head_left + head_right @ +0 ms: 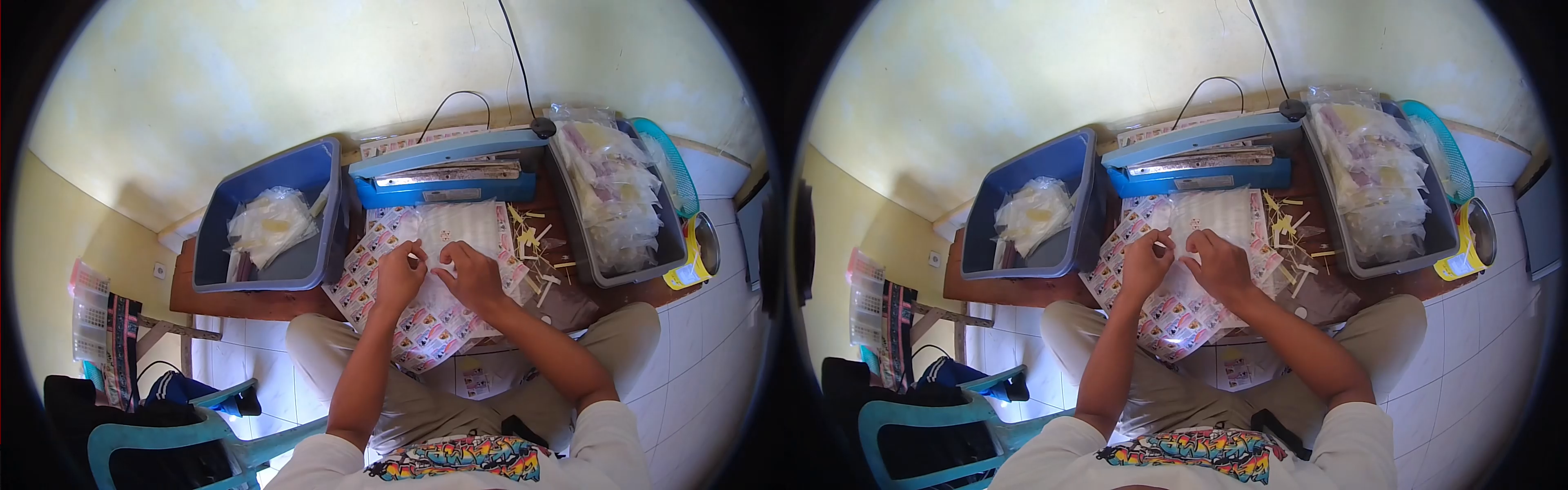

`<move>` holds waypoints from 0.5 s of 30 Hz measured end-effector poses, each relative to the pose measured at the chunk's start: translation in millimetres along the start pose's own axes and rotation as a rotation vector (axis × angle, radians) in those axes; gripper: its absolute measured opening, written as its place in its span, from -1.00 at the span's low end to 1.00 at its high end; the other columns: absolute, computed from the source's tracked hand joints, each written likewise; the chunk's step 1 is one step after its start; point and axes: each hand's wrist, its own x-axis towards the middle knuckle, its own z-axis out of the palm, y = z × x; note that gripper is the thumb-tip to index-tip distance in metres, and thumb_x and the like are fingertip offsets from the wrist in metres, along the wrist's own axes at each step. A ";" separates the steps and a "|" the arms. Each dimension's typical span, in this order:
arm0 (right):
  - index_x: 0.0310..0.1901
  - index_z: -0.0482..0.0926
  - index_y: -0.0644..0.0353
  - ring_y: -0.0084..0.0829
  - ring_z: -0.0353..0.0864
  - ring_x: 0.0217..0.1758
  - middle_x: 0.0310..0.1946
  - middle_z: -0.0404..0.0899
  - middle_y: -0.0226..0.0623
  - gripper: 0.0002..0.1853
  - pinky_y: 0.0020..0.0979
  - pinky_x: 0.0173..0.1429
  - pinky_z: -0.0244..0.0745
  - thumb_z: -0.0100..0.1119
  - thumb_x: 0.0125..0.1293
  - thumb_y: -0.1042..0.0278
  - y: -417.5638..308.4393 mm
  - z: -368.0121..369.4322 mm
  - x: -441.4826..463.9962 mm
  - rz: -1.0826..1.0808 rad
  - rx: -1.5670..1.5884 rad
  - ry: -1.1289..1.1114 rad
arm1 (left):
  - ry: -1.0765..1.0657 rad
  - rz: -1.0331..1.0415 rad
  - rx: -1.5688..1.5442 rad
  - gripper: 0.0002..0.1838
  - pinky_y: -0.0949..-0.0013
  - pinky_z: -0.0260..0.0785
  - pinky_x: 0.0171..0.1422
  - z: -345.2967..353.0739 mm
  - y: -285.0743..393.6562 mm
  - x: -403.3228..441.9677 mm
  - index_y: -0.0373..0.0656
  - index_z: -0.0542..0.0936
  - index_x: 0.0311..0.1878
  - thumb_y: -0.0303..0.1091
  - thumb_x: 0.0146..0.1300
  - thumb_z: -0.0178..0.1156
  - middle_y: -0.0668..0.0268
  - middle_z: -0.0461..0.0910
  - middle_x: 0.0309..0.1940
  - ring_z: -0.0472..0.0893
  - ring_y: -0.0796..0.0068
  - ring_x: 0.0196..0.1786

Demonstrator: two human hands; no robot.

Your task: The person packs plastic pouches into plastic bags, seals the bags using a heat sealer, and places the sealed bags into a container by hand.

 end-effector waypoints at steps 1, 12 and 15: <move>-0.01 0.58 0.11 -0.03 0.73 -0.05 -0.04 0.65 -0.18 -0.58 -0.14 -0.02 0.65 0.62 0.19 0.31 -3.5 -3.7 2.6 -0.013 -0.137 0.002 | 0.000 0.011 0.009 -0.90 0.35 0.66 -0.14 0.7 -0.7 -0.2 -0.26 0.70 -0.23 -0.54 0.19 0.39 0.00 0.79 0.20 0.83 0.43 -0.34; 0.19 0.61 0.03 -0.15 0.46 0.37 0.20 0.50 -0.26 -0.25 -0.02 0.48 0.30 0.75 -0.11 0.23 5.4 -0.6 19.6 -0.170 -0.523 0.214 | -0.124 0.027 0.013 -0.87 0.25 0.73 0.06 3.1 4.0 -12.4 -0.31 0.68 -0.21 -0.60 0.18 0.40 -0.01 0.79 0.20 0.89 0.20 -0.14; 0.23 0.61 0.05 -0.14 0.46 0.39 0.22 0.50 -0.26 -0.23 -0.04 0.50 0.30 0.74 -0.11 0.26 11.7 2.6 18.8 -0.130 -0.580 0.217 | -0.156 0.059 -0.035 -0.85 0.24 0.73 0.09 7.3 2.3 -15.6 -0.33 0.66 -0.18 -0.62 0.19 0.40 -0.02 0.77 0.24 0.89 0.16 -0.08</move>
